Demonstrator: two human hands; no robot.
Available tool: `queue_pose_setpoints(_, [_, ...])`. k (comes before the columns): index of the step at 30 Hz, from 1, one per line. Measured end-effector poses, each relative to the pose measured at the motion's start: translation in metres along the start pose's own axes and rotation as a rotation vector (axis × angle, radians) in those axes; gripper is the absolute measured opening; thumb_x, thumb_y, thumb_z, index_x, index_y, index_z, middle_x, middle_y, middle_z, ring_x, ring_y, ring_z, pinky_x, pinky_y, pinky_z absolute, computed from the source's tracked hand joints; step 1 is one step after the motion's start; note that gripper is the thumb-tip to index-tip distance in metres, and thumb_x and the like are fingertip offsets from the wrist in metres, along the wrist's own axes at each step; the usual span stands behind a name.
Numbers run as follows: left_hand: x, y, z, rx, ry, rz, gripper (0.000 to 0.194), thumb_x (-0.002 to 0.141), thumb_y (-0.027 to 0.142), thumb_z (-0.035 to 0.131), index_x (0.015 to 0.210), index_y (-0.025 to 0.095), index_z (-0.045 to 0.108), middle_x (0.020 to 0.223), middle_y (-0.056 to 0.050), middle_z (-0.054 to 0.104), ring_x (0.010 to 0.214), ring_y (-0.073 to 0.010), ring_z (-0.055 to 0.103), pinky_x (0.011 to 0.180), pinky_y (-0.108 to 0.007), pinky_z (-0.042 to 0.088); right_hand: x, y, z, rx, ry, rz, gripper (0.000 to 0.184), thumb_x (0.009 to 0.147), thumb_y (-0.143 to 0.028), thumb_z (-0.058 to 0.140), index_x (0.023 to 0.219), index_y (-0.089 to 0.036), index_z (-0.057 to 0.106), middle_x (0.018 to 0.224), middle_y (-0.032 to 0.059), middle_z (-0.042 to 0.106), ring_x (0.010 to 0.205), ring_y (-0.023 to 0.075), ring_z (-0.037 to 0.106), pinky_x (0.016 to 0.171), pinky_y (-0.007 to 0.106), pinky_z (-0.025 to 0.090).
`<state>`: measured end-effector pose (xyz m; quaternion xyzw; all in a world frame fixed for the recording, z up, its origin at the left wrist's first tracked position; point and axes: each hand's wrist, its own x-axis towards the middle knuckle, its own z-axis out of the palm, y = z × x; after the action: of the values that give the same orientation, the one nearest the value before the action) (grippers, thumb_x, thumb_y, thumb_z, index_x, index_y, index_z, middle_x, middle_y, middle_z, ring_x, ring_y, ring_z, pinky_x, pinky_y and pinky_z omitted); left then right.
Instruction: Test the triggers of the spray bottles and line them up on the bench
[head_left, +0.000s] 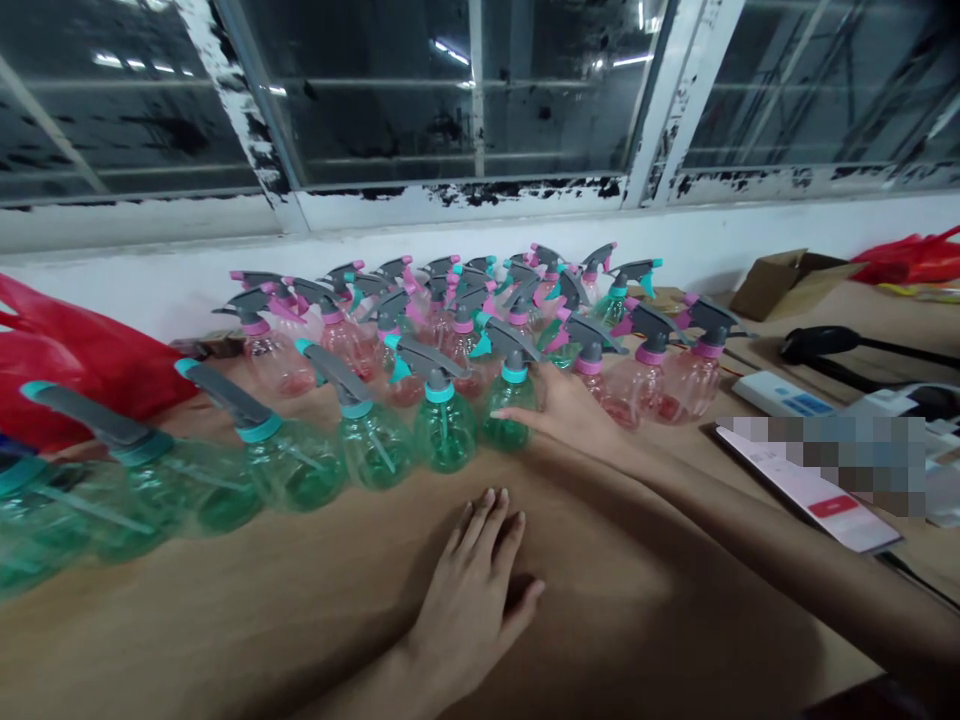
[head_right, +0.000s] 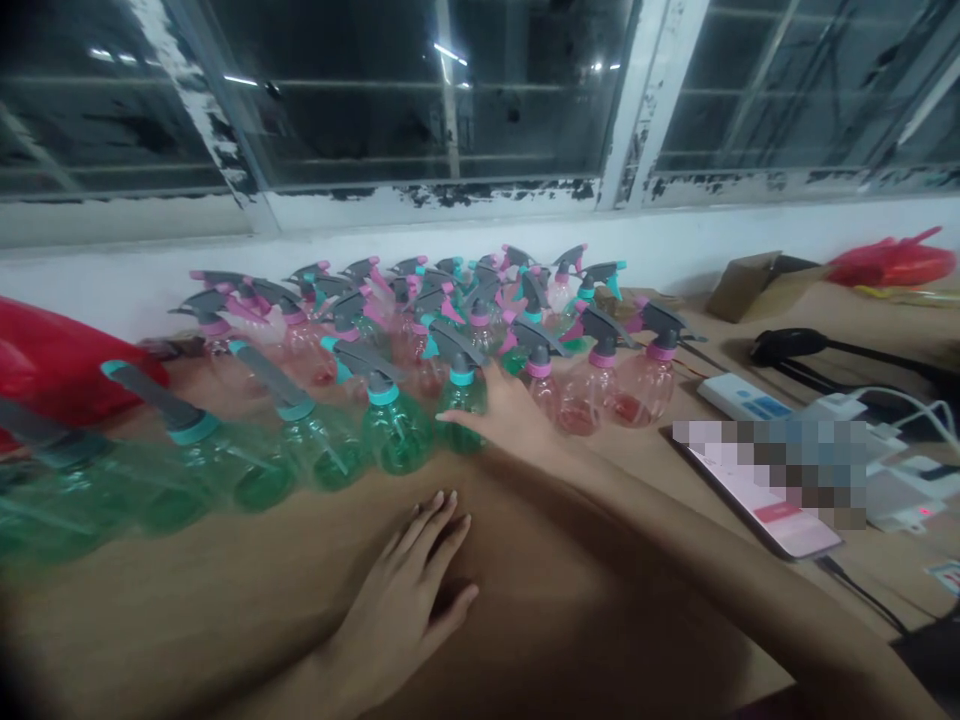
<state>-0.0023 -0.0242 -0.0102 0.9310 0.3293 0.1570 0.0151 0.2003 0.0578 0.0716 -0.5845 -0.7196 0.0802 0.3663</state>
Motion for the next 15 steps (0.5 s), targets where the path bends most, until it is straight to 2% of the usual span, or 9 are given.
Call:
queue_pose_setpoints(3, [-0.001,-0.001,0.000,0.002,0.014,0.002,0.050,0.089,0.037,0.054,0.132,0.012,0.047,0.145,-0.016,0.038,0.133,-0.0317,0.033,0.104,-0.050,0.035,-0.022,0.001,-0.019,0.049,0.022,0.000,0.069,0.073,-0.056,0.066,0.126,-0.017,0.049,0.122,0.0145,0.063,0.107,0.0317,0.061,0.087,0.049,0.049])
queue_pose_setpoints(4, [-0.001,-0.001,-0.001,0.004,0.014,-0.002,0.049,0.089,0.037,0.054,0.132,0.013,0.046,0.145,-0.015,0.038,0.133,-0.0318,0.033,0.104,-0.050,0.036,-0.031,0.003,-0.029,0.078,0.019,0.014,0.061,0.076,-0.053,0.064,0.125,-0.020,0.051,0.120,0.0113,0.065,0.108,0.0299,0.061,0.089,0.049,0.048])
queue_pose_setpoints(6, [0.000,-0.001,-0.002,0.011,0.012,-0.007,0.049,0.089,0.036,0.054,0.132,0.014,0.045,0.145,-0.015,0.037,0.133,-0.0318,0.034,0.103,-0.051,0.037,-0.045,0.013,-0.047,0.162,0.037,0.048,0.040,0.080,-0.050,0.061,0.108,-0.021,0.063,0.106,0.0085,0.071,0.089,0.0254,0.068,0.074,0.041,0.055])
queue_pose_setpoints(7, [0.001,-0.001,-0.002,0.014,0.014,-0.006,0.048,0.090,0.035,0.054,0.133,0.015,0.045,0.146,-0.014,0.036,0.133,-0.0320,0.034,0.102,-0.051,0.038,-0.050,0.019,-0.056,0.168,0.082,0.082,0.036,0.081,-0.050,0.060,0.099,-0.020,0.065,0.099,0.0090,0.072,0.080,0.0237,0.069,0.066,0.038,0.055])
queue_pose_setpoints(9, [0.004,-0.001,-0.003,0.015,0.026,0.001,0.047,0.090,0.033,0.054,0.133,0.016,0.044,0.146,-0.014,0.036,0.132,-0.0324,0.035,0.101,-0.052,0.039,-0.053,0.033,-0.067,0.045,0.180,0.114,0.041,0.082,-0.055,0.055,0.093,-0.017,0.066,0.089,0.0096,0.072,0.068,0.0216,0.066,0.058,0.035,0.053])
queue_pose_setpoints(11, [0.008,0.002,-0.003,0.003,0.038,0.008,0.045,0.090,0.029,0.054,0.132,0.017,0.044,0.144,-0.014,0.038,0.131,-0.0327,0.038,0.099,-0.053,0.041,-0.048,0.044,-0.070,-0.092,0.189,0.161,0.052,0.081,-0.060,0.052,0.102,-0.014,0.064,0.096,0.0131,0.071,0.068,0.0241,0.067,0.062,0.039,0.052])
queue_pose_setpoints(13, [0.013,0.005,-0.004,-0.028,0.045,0.008,0.043,0.090,0.026,0.053,0.132,0.019,0.043,0.143,-0.013,0.041,0.129,-0.0321,0.040,0.098,-0.053,0.042,-0.038,0.050,-0.065,-0.140,0.181,0.184,0.062,0.079,-0.063,0.053,0.114,-0.012,0.059,0.105,0.0174,0.069,0.079,0.0304,0.067,0.068,0.044,0.051])
queue_pose_setpoints(15, [0.019,0.011,-0.006,-0.075,0.045,0.003,0.042,0.090,0.023,0.052,0.130,0.021,0.043,0.140,-0.011,0.043,0.127,-0.0310,0.043,0.098,-0.052,0.042,-0.026,0.051,-0.055,-0.172,0.162,0.191,0.069,0.078,-0.065,0.053,0.124,-0.012,0.052,0.107,0.0187,0.068,0.089,0.0347,0.066,0.071,0.045,0.051])
